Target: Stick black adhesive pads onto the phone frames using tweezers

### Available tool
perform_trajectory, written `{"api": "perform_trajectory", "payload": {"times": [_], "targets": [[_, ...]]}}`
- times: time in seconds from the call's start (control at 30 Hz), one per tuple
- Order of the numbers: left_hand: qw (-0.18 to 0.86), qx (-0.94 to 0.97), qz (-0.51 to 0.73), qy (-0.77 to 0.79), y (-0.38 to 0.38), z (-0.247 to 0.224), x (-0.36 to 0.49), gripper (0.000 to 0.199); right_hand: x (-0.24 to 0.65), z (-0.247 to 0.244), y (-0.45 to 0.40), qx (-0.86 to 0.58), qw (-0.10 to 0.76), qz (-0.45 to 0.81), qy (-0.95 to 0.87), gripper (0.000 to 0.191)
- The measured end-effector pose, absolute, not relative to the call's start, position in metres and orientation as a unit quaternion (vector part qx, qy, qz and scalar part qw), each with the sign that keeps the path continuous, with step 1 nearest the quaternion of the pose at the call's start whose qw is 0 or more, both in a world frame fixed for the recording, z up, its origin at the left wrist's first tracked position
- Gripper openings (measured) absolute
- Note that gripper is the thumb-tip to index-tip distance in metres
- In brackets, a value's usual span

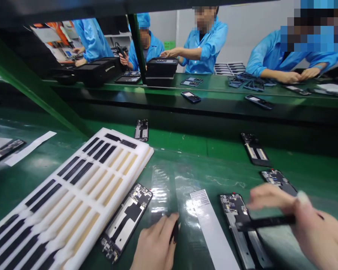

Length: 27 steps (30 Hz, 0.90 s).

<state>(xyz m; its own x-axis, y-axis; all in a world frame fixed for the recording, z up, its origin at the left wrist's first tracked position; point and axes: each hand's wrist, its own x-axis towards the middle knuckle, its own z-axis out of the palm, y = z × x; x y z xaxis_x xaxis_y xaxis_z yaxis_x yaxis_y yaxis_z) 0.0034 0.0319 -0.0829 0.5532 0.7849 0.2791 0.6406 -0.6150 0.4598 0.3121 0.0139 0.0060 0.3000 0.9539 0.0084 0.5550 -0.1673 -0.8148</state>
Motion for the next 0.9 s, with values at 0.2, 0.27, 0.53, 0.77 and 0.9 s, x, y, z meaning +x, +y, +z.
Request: {"api": "perform_trajectory", "payload": {"times": [0.2,0.27,0.53,0.77,0.9], "targets": [[0.069,0.905,0.135,0.398,0.031,-0.062,0.002,0.057,0.267,-0.002,0.098,-0.576,0.437,0.492,-0.485,0.069],[0.044,0.908,0.13,0.396,0.026,-0.062,-0.005,0.056,0.261,-0.017,0.102,-0.548,0.402,0.534,-0.502,0.059],[0.024,0.936,0.057,0.348,0.005,-0.061,-0.016,0.057,0.273,-0.047,0.045,-0.587,0.319,0.513,-0.539,0.045],[0.049,0.937,0.028,0.345,-0.002,-0.057,0.004,0.059,0.274,-0.034,0.033,-0.615,0.335,0.432,-0.568,0.052],[-0.004,0.882,0.021,0.47,-0.012,-0.06,0.001,0.056,0.249,-0.021,0.049,-0.598,0.356,0.418,-0.584,0.043]]}}
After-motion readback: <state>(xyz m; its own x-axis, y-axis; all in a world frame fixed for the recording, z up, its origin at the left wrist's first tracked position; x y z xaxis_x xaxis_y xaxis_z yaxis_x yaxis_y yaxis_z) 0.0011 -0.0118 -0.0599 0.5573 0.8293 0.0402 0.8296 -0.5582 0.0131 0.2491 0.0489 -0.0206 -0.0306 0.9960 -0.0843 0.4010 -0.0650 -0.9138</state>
